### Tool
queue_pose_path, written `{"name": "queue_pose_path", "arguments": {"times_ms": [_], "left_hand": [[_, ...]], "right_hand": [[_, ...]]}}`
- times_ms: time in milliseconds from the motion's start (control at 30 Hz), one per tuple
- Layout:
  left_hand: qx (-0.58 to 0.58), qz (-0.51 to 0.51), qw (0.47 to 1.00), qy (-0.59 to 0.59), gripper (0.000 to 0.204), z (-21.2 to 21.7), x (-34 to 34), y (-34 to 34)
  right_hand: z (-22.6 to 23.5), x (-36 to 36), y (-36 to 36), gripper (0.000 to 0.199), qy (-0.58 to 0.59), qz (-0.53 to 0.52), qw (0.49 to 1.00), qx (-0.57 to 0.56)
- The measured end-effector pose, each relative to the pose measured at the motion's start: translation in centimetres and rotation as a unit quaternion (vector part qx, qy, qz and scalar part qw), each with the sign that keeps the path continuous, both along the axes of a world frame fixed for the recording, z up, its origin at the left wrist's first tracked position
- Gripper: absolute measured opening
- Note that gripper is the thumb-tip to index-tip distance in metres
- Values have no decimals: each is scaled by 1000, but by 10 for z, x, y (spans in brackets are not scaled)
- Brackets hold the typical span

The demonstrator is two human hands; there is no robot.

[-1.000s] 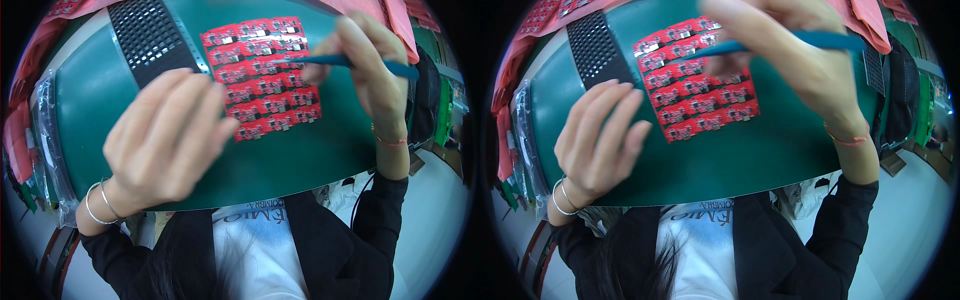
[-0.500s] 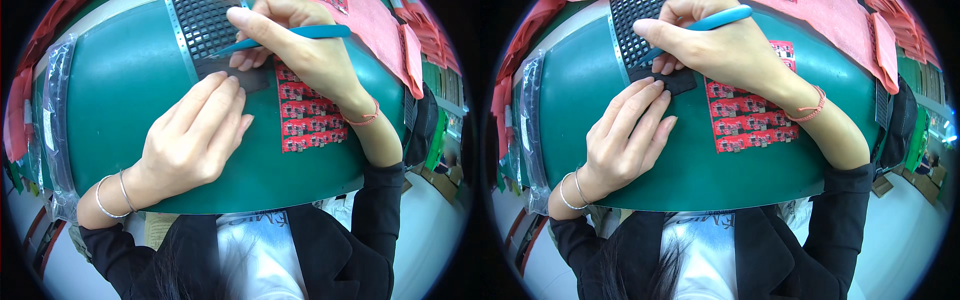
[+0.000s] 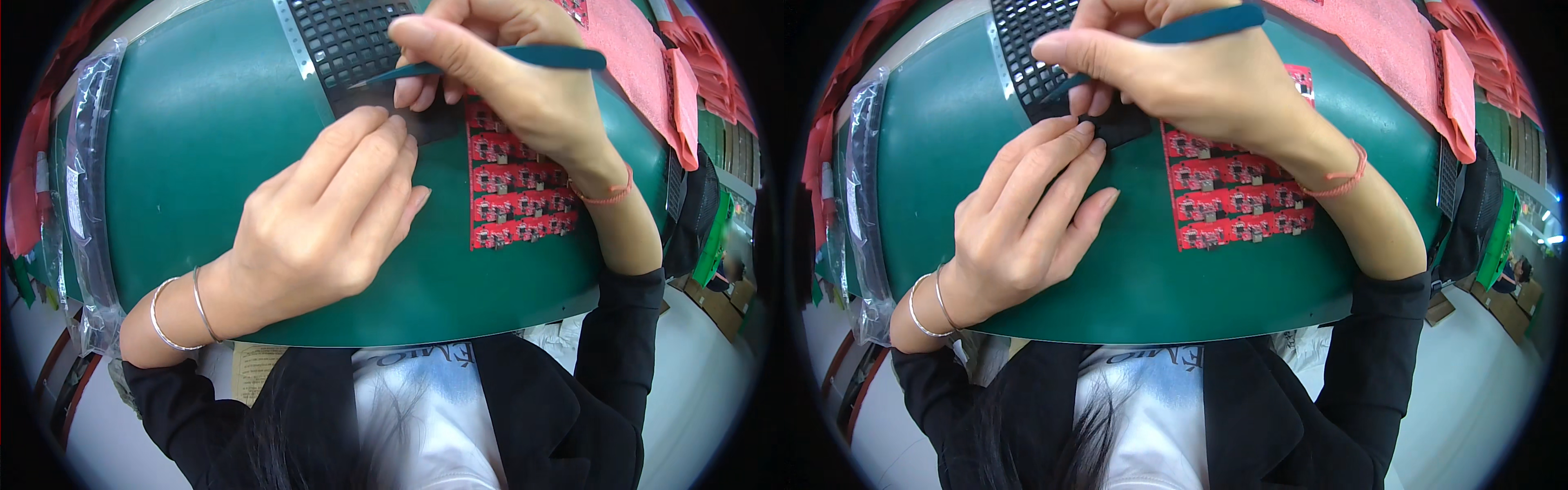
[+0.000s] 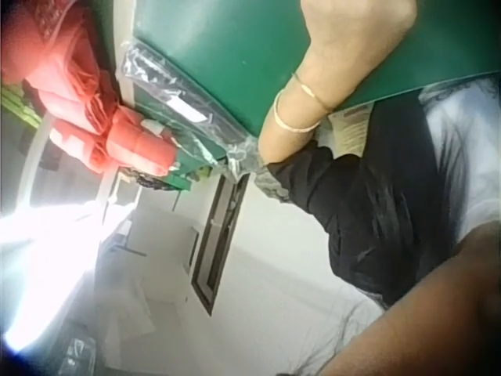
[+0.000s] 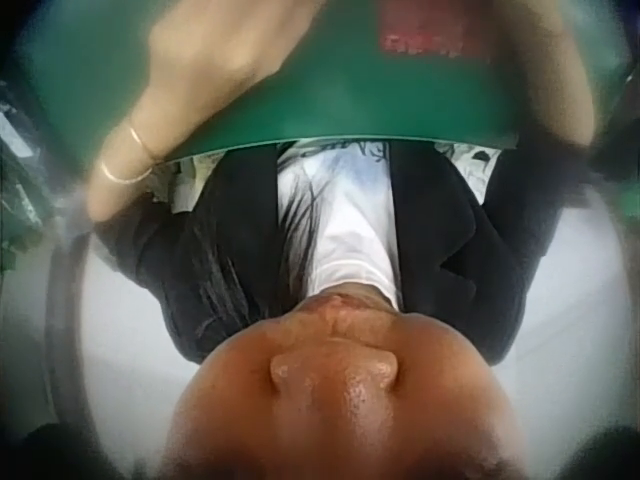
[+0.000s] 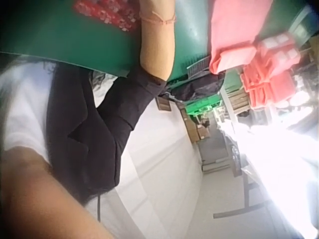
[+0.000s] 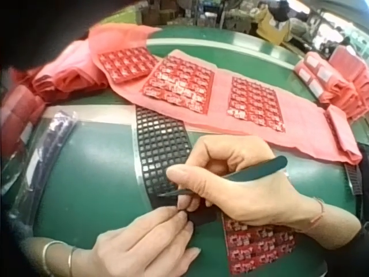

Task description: The person places small electronic components onto red printed circuit boards using tweezers.

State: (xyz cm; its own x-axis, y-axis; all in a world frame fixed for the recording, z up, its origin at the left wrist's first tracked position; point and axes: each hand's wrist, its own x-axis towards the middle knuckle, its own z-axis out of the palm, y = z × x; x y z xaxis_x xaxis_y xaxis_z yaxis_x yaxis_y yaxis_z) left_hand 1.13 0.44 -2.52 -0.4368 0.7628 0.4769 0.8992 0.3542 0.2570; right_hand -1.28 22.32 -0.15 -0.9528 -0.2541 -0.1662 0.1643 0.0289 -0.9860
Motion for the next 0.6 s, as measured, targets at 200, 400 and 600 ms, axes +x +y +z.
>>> {"name": "queue_pose_path", "arguments": {"times_ms": [200,400,600], "left_hand": [[-2,1,999,-43,35,3,0,0],[32,-115,993,-17,35,5,30,11],[12,-159,987,-35,29,-7,44,26]], "right_hand": [[22,27,31,26,147,-42,985,-80],[18,121,83,18,70,-56,996,28],[-6,162,77,15,21,-100,994,41]]}}
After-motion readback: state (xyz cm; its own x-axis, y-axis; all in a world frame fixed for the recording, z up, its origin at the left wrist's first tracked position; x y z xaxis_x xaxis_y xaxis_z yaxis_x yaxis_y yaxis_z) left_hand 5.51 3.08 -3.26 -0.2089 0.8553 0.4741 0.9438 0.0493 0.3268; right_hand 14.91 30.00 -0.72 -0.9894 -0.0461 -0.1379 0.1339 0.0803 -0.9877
